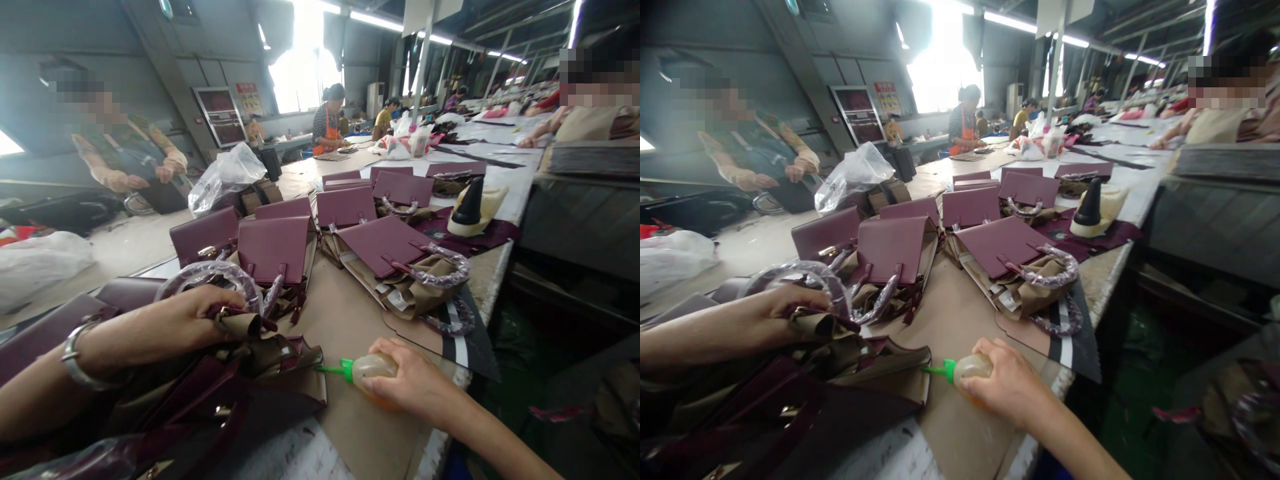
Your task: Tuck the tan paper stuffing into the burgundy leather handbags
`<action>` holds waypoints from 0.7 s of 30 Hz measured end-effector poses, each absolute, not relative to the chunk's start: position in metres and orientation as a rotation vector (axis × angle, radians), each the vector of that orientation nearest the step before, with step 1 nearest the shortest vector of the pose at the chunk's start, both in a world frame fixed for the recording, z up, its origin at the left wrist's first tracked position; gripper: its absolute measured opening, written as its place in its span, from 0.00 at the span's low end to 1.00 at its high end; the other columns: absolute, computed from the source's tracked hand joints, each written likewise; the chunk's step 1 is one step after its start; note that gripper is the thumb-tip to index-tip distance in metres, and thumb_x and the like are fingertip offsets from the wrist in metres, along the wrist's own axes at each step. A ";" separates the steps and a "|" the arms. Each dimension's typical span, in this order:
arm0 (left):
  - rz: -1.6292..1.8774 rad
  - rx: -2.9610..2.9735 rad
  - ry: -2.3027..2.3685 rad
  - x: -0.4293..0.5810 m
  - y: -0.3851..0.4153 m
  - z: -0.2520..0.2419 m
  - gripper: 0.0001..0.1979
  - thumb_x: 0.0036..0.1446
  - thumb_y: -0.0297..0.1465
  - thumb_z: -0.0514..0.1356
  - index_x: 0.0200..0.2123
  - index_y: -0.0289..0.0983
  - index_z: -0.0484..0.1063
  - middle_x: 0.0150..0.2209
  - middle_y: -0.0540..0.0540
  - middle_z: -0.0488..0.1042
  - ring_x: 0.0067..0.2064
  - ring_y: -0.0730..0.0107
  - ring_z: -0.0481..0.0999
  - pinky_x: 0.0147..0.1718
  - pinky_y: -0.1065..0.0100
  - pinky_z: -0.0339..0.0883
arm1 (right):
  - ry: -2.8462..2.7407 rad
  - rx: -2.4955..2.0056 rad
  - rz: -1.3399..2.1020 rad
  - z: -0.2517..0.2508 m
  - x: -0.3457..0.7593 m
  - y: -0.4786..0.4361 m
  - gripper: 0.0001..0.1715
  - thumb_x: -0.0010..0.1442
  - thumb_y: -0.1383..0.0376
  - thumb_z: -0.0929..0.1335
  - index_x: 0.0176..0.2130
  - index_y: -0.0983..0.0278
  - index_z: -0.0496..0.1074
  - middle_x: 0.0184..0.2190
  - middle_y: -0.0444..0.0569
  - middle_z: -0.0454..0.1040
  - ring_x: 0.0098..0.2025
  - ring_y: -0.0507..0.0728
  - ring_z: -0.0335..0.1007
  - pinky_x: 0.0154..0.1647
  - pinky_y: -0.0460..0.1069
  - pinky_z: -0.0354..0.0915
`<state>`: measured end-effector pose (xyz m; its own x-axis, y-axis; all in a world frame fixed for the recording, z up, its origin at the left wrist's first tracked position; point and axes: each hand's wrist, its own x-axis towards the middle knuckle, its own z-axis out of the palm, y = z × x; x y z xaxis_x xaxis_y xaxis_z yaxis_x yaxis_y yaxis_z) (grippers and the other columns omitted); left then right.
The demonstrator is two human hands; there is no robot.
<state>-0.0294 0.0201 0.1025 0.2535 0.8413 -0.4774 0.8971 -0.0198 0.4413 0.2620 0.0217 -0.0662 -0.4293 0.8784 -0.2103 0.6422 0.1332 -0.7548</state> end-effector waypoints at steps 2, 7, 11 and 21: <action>-0.121 1.852 1.590 -0.029 0.017 0.103 0.16 0.50 0.41 0.50 0.32 0.36 0.70 0.31 0.51 0.71 0.32 0.70 0.68 0.30 0.74 0.60 | -2.152 -1.475 1.196 -0.063 0.263 0.024 0.08 0.45 0.62 0.69 0.29 0.62 0.67 0.28 0.43 0.66 0.31 0.54 0.64 0.32 0.46 0.55; -0.140 1.859 1.586 -0.028 0.010 0.102 0.16 0.49 0.41 0.50 0.30 0.36 0.70 0.28 0.51 0.69 0.31 0.71 0.67 0.28 0.75 0.59 | -2.160 -1.494 1.128 -0.064 0.264 0.025 0.11 0.45 0.60 0.69 0.32 0.61 0.68 0.29 0.43 0.67 0.32 0.54 0.64 0.32 0.46 0.55; -0.124 1.845 1.575 -0.024 0.009 0.104 0.16 0.50 0.41 0.50 0.32 0.37 0.70 0.29 0.52 0.70 0.31 0.71 0.68 0.29 0.75 0.60 | -2.172 -1.475 1.207 -0.063 0.268 0.022 0.09 0.45 0.62 0.69 0.30 0.62 0.68 0.28 0.43 0.67 0.31 0.54 0.64 0.32 0.46 0.56; -0.050 1.825 1.511 -0.021 0.006 0.104 0.14 0.48 0.38 0.49 0.29 0.37 0.70 0.26 0.52 0.70 0.29 0.71 0.67 0.27 0.75 0.61 | -2.144 -1.464 1.249 -0.061 0.269 0.026 0.11 0.44 0.63 0.69 0.31 0.64 0.69 0.30 0.44 0.67 0.33 0.54 0.65 0.33 0.46 0.57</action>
